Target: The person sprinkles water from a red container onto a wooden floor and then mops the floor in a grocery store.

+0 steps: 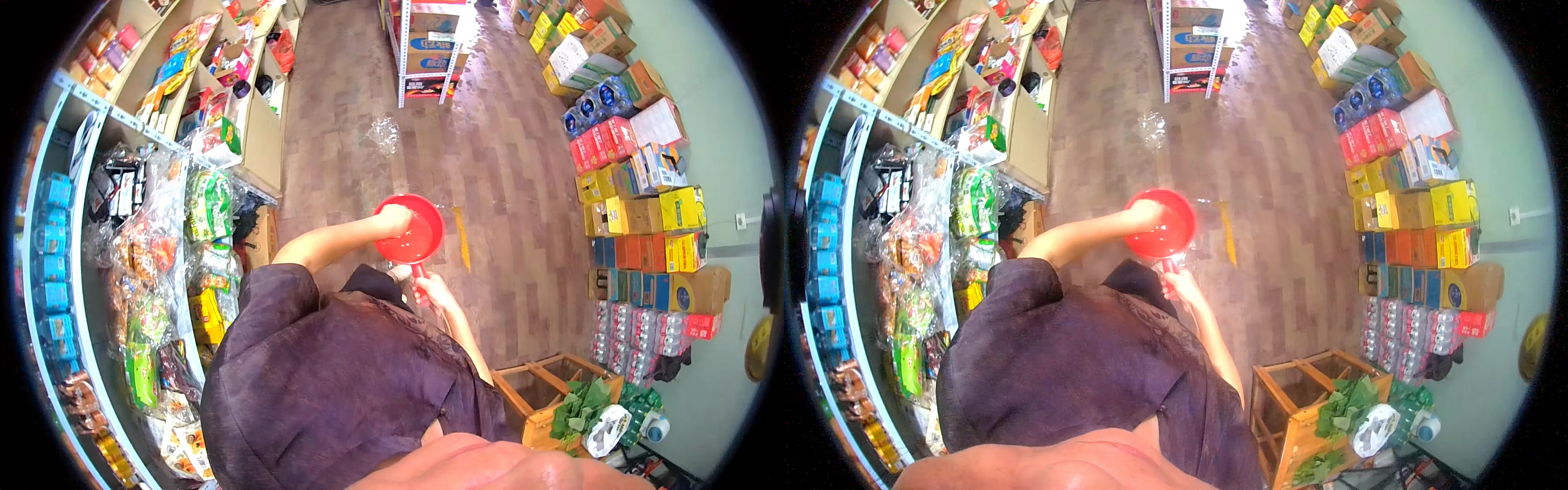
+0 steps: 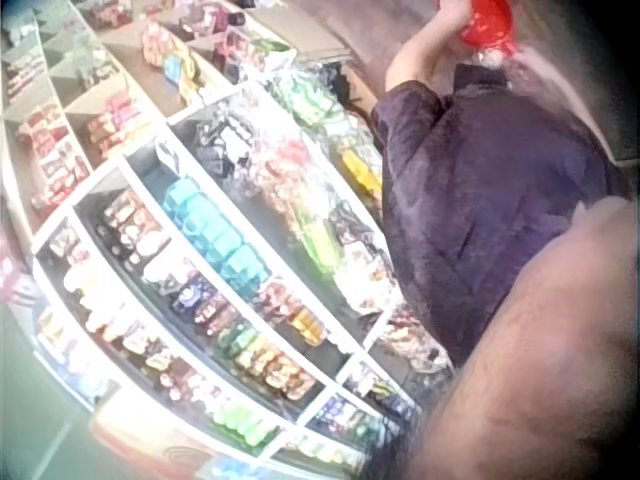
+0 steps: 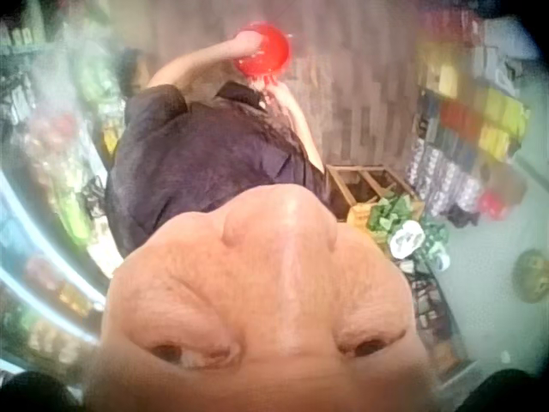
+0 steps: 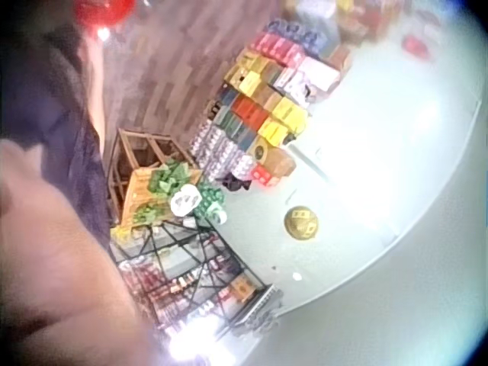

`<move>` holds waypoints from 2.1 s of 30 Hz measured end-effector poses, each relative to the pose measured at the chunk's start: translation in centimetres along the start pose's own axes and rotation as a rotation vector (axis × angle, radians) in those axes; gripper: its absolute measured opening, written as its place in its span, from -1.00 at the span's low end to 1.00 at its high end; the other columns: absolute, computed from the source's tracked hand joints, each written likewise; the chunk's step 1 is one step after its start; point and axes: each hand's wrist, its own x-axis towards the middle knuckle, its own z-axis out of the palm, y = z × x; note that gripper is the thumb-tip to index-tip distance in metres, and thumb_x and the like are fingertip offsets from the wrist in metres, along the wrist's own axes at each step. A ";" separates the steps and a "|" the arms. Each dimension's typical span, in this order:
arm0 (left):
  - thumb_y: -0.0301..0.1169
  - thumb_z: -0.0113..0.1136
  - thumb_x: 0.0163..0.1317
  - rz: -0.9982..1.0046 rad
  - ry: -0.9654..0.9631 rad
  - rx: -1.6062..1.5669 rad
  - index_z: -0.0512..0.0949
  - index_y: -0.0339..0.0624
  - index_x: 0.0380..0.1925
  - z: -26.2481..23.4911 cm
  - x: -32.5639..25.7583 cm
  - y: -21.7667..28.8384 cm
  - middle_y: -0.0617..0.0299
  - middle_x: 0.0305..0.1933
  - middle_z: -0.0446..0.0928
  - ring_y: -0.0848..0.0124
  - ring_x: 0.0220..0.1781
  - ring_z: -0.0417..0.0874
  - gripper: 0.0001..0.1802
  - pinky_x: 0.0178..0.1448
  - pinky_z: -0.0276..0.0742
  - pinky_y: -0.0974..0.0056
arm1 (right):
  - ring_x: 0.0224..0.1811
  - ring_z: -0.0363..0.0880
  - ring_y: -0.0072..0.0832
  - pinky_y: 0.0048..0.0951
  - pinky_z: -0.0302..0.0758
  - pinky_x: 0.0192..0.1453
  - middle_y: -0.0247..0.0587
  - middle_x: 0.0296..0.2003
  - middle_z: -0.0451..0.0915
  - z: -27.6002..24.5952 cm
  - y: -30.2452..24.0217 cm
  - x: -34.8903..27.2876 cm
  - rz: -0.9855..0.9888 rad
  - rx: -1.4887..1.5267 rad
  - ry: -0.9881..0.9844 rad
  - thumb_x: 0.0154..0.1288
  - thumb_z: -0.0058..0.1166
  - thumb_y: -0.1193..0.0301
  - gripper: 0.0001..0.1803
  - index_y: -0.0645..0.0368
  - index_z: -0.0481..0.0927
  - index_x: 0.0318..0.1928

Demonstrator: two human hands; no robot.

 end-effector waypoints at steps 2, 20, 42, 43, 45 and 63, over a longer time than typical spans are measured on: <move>-0.38 0.09 0.03 -0.056 -0.124 0.168 0.59 -0.17 -0.31 1.3 -0.5 -1.5 0.10 -0.37 0.62 0.25 -0.32 0.68 -0.78 -0.34 0.57 0.17 | -0.67 0.37 -0.67 -0.66 0.35 -0.67 -0.38 -0.58 0.42 1.7 -1.1 0.0 0.012 0.001 -0.028 0.11 -0.05 0.48 -0.89 0.19 0.37 -0.32; -0.41 0.01 0.20 -0.126 -0.972 -2.563 0.45 -0.31 -0.49 0.6 5.8 -26.0 0.08 -0.48 0.49 0.29 -0.41 0.56 -0.82 -0.30 0.56 0.26 | -0.65 0.35 -0.64 -0.56 0.25 -0.63 -0.40 -0.61 0.44 4.8 -9.8 14.7 0.058 -0.305 0.074 0.02 0.04 0.36 -0.83 0.17 0.47 -0.37; -0.42 0.18 -0.06 0.021 0.248 -0.262 0.51 -0.15 -0.08 -14.3 35.9 -38.8 -0.02 -0.08 0.52 0.06 -0.02 0.52 -0.57 0.08 0.44 0.12 | -0.63 0.41 -0.68 -0.65 0.40 -0.64 -0.39 -0.56 0.44 0.2 -20.1 20.3 -0.133 0.500 0.399 0.11 0.02 0.44 -0.88 0.17 0.40 -0.34; -0.48 0.13 -0.07 0.210 0.358 -0.280 0.52 -0.14 -0.09 -14.1 35.7 -33.2 -0.03 -0.09 0.52 0.06 0.01 0.49 -0.58 0.10 0.41 0.12 | -0.63 0.41 -0.68 -0.65 0.40 -0.64 -0.38 -0.56 0.44 -0.9 -19.7 19.9 -0.136 0.539 0.429 0.11 0.02 0.45 -0.88 0.17 0.40 -0.34; -0.52 0.07 -0.08 0.351 0.355 -0.381 0.52 -0.18 -0.14 -16.1 34.9 -22.3 -0.09 -0.02 0.47 -0.02 0.08 0.42 -0.61 0.17 0.34 0.05 | -0.63 0.42 -0.66 -0.64 0.40 -0.64 -0.37 -0.56 0.44 -3.4 -19.3 19.4 -0.125 0.553 0.449 0.10 0.02 0.46 -0.89 0.17 0.40 -0.35; -0.44 -0.02 0.03 0.717 0.182 -0.196 0.57 -0.19 -0.32 -24.3 46.3 6.0 0.02 -0.24 0.54 0.14 -0.07 0.52 -0.77 0.11 0.34 0.08 | -0.66 0.39 -0.63 -0.60 0.37 -0.66 -0.33 -0.58 0.43 -29.0 -30.8 14.8 -0.185 0.212 0.289 0.10 -0.05 0.44 -0.88 0.22 0.38 -0.36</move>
